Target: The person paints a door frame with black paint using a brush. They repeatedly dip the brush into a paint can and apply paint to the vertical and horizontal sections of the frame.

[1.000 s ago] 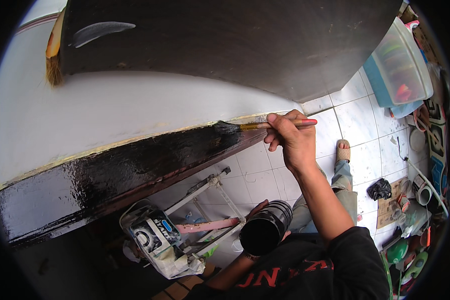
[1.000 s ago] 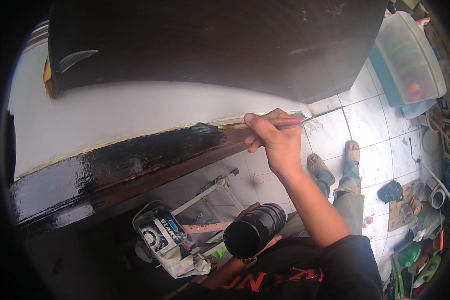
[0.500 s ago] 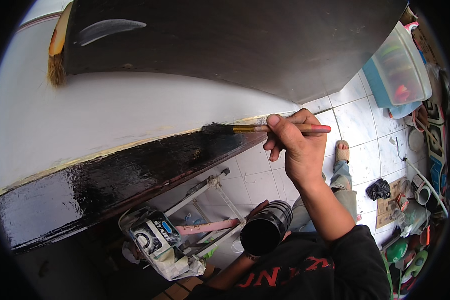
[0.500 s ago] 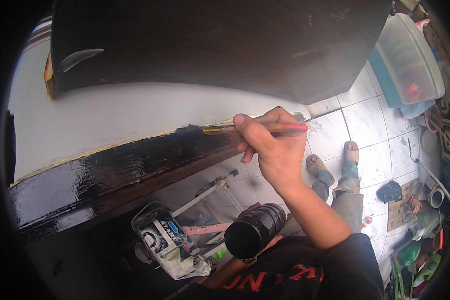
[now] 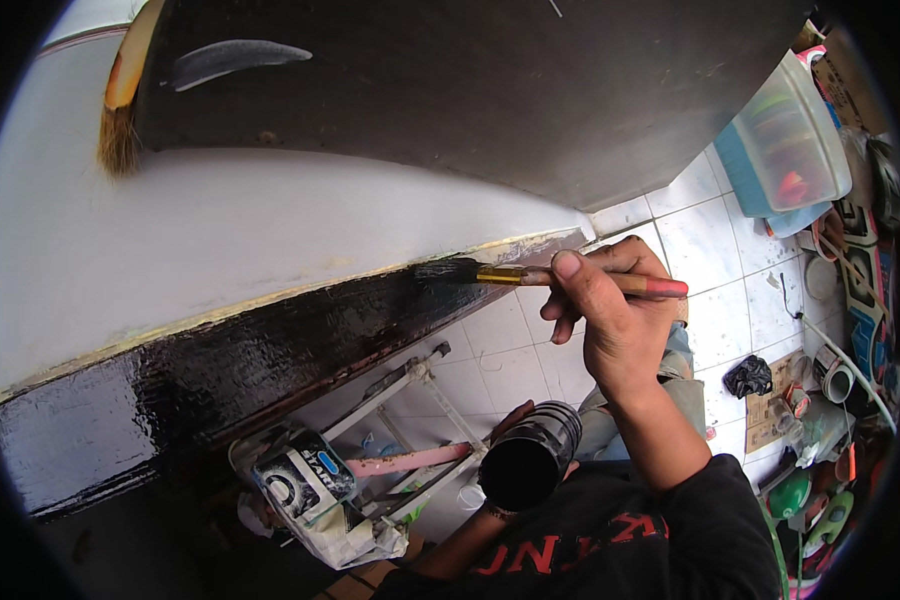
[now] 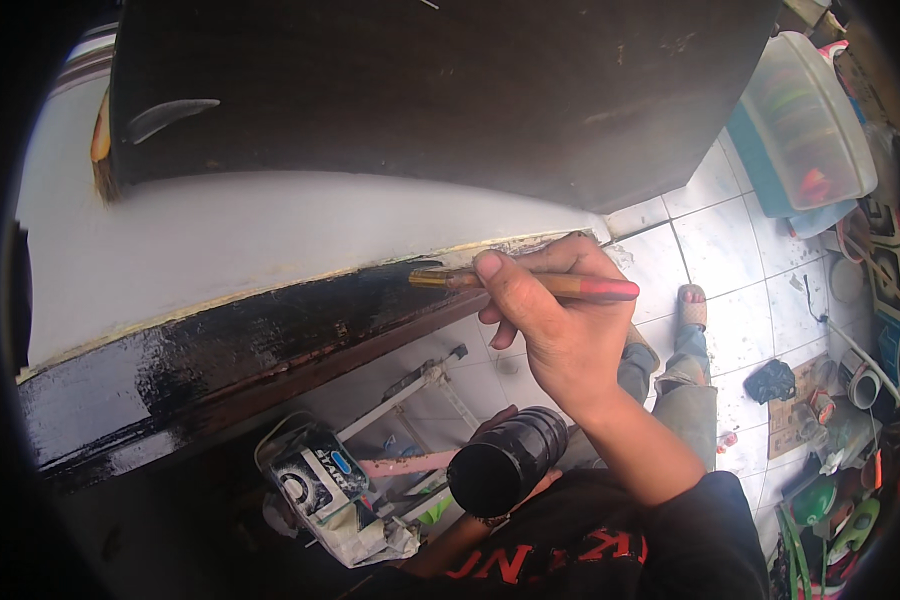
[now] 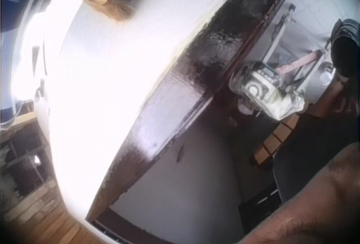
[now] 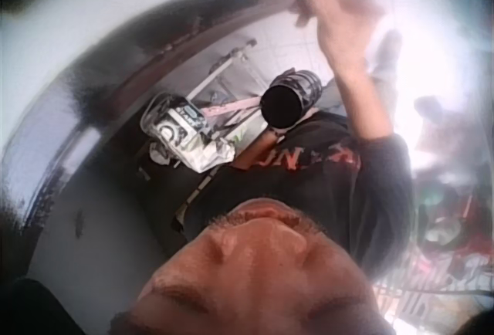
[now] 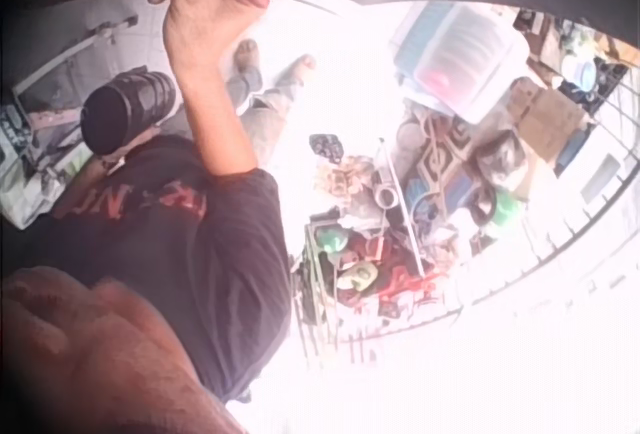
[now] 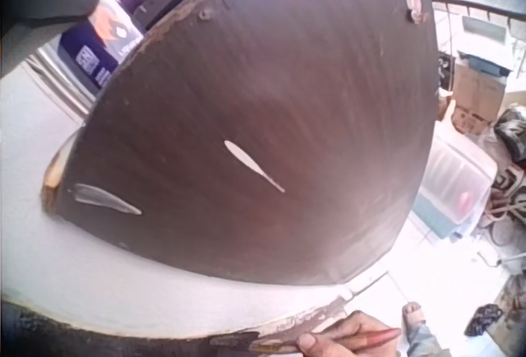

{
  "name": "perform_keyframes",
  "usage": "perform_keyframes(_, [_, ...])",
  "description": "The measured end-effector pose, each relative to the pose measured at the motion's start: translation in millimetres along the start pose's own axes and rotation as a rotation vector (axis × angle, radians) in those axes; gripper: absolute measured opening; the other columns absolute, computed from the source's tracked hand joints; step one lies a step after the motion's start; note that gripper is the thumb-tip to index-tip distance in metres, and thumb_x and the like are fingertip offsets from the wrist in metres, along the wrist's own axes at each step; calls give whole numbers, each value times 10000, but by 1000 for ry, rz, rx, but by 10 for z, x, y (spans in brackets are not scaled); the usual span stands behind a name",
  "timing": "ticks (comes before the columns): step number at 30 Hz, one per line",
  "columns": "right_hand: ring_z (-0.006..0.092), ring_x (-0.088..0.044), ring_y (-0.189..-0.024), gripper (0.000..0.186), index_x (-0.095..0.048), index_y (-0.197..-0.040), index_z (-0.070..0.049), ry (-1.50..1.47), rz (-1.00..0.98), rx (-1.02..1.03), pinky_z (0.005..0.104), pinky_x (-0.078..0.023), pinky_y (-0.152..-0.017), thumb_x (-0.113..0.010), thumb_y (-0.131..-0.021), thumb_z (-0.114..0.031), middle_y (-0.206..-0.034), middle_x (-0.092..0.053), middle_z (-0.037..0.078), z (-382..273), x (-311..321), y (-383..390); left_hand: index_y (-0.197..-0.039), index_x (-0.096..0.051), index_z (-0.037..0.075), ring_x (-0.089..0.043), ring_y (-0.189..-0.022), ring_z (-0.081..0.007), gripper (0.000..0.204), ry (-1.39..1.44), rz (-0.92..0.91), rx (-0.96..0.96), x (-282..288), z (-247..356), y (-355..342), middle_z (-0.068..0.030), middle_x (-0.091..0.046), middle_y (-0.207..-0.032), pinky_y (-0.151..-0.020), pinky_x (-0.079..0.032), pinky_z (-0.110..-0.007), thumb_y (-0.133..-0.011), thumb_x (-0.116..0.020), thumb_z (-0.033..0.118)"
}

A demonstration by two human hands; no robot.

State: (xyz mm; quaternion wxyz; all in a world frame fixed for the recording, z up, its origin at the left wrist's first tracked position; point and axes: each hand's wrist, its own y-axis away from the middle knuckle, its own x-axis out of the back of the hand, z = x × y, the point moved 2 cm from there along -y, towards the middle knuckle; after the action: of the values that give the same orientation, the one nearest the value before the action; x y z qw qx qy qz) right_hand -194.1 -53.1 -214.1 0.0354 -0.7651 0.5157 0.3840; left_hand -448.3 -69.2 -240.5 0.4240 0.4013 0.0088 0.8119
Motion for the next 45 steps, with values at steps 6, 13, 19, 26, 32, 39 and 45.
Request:
perform_keyframes(6, [174,-651,-543,267,-516,-800,-21,86,-33,-124,268,-501,-399,-749,-898,-105,-763,-696,190,362,163,-162,-1474,-356,21,-584,-1217,-238,1075,-22,-32,75,6,-1,-33,-121,-569,-1312,-1105,-449,-396,-608,-955,237])
perform_keyframes(13, [139,-631,-532,279,-561,-779,12,92,34,-156,264,-510,-441,-764,-886,-147,-696,-678,131,567,330,-289,-1479,-358,23,-574,-1226,-247,1100,-70,-24,41,-59,-148,-63,-127,-559,-1321,-1094,-455,-396,-585,-959,243])
perform_keyframes(19, [149,-638,-521,304,-514,-780,-26,237,65,-186,248,-486,-397,-770,-897,-141,-717,-690,159,615,520,-326,-1441,-429,1,-549,-1259,-257,1141,-10,-18,78,-35,-85,-125,-145,-533,-1372,-1102,-454,-394,-512,-1000,337])
perform_keyframes(26, [164,-639,-509,279,-517,-827,-14,-4,32,-104,248,-475,-385,-765,-891,-125,-731,-694,179,141,222,-192,-1482,-346,17,-566,-1226,-244,1085,55,-57,94,-13,-3,-177,-132,-551,-1318,-1108,-445,-397,-615,-956,244])
perform_keyframes(32, [141,-637,-532,283,-560,-776,2,243,8,-165,256,-498,-424,-767,-884,-159,-705,-697,142,427,380,-436,-1488,-332,17,-564,-1224,-236,1101,-71,-46,17,-4,-46,-157,-124,-547,-1315,-1106,-445,-390,-610,-957,239])
perform_keyframes(39, [147,-625,-507,266,-527,-810,-19,115,39,-100,243,-467,-388,-750,-896,-134,-683,-662,132,190,382,-413,-1447,-404,15,-534,-1275,-271,1135,12,3,42,-61,-133,-124,-139,-515,-1385,-1117,-438,-394,-524,-995,309])
perform_keyframes(45, [147,-646,-548,263,-566,-809,8,120,-62,-167,254,-507,-426,-768,-874,-147,-739,-696,154,422,356,-478,-1450,-403,12,-532,-1268,-256,1132,70,-36,143,-33,-89,-148,-133,-513,-1376,-1119,-434,-383,-527,-993,297])
